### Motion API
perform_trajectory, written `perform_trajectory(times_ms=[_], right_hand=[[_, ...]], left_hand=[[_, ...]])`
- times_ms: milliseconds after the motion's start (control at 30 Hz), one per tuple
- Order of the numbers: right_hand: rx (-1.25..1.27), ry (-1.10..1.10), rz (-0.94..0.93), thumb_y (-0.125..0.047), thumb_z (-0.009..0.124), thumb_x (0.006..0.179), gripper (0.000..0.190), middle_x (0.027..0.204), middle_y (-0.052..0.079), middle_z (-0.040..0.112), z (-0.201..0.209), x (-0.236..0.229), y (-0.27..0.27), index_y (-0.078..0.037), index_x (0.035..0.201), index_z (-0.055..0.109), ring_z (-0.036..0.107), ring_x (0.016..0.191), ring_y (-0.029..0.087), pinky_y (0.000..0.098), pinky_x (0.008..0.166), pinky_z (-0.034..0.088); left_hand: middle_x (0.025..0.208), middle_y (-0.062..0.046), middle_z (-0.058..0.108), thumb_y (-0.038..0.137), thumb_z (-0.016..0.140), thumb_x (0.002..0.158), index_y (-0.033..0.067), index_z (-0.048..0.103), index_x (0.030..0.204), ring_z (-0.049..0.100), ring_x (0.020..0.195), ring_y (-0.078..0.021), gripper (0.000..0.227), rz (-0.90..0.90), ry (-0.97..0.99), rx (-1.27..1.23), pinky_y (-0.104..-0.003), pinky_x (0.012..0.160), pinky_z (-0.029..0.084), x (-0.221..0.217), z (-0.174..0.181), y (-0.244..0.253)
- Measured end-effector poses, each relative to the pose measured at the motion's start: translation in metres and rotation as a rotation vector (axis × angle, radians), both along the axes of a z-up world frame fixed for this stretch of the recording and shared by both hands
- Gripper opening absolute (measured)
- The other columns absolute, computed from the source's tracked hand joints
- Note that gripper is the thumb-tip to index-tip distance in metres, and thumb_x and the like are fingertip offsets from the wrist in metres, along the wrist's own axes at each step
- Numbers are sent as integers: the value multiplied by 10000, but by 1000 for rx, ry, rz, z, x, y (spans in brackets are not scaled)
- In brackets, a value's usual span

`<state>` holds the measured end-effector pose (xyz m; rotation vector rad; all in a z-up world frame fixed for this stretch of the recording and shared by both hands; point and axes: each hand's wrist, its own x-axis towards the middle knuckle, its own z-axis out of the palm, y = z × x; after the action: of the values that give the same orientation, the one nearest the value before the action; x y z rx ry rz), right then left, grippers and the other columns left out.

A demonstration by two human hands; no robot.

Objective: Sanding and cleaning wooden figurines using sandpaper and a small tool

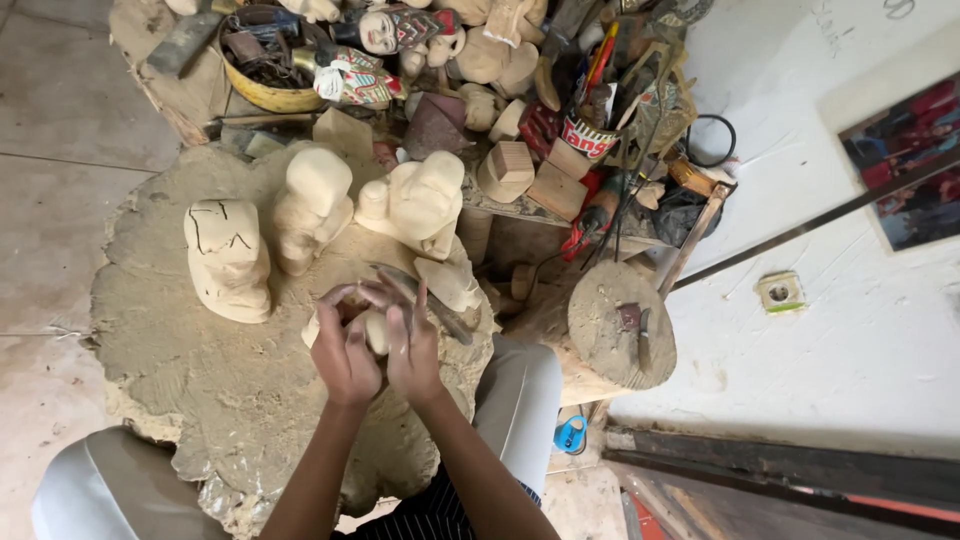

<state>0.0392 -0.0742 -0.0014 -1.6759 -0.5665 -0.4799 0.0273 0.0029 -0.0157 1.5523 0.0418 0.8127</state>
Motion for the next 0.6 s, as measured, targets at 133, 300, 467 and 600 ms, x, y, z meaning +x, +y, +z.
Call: perform_trajectory(times_ms=[133,300,467,600], right_hand=[[-98,476,-62,-306,392,1130,560,587,101,635,41,2,-9,-28,681,576,742,916,296,578,1240,-138],[24,821,-165,-567,449,1033,646,1394,213,626,72,-26,19,-31,1322,664,455,1432,357,497,1274,36],[-25,136,-167,-230,319,1119,384,1212,222,721,-11,-15,2,59,1211,554,565,1314,374,643,1201,27],[-118,350,-138,-348,310,1129,538,846,135,762,69,-11,7,-61,880,691,676,1218,309,633,1189,-227]], left_hand=[[969,-257,687,181,480,906,-57,537,1247,694,843,-420,420,9,-10,47,-529,786,561,1,14,0],[953,-182,688,550,301,1043,-19,521,1252,713,859,-351,644,30,-28,24,-477,812,573,-7,28,-2],[855,-164,666,476,327,1063,3,588,1209,687,748,-319,560,34,-30,96,-436,712,570,-6,11,2],[914,-174,707,514,426,1013,20,584,1213,734,830,-363,557,2,11,122,-474,775,580,1,2,-1]])
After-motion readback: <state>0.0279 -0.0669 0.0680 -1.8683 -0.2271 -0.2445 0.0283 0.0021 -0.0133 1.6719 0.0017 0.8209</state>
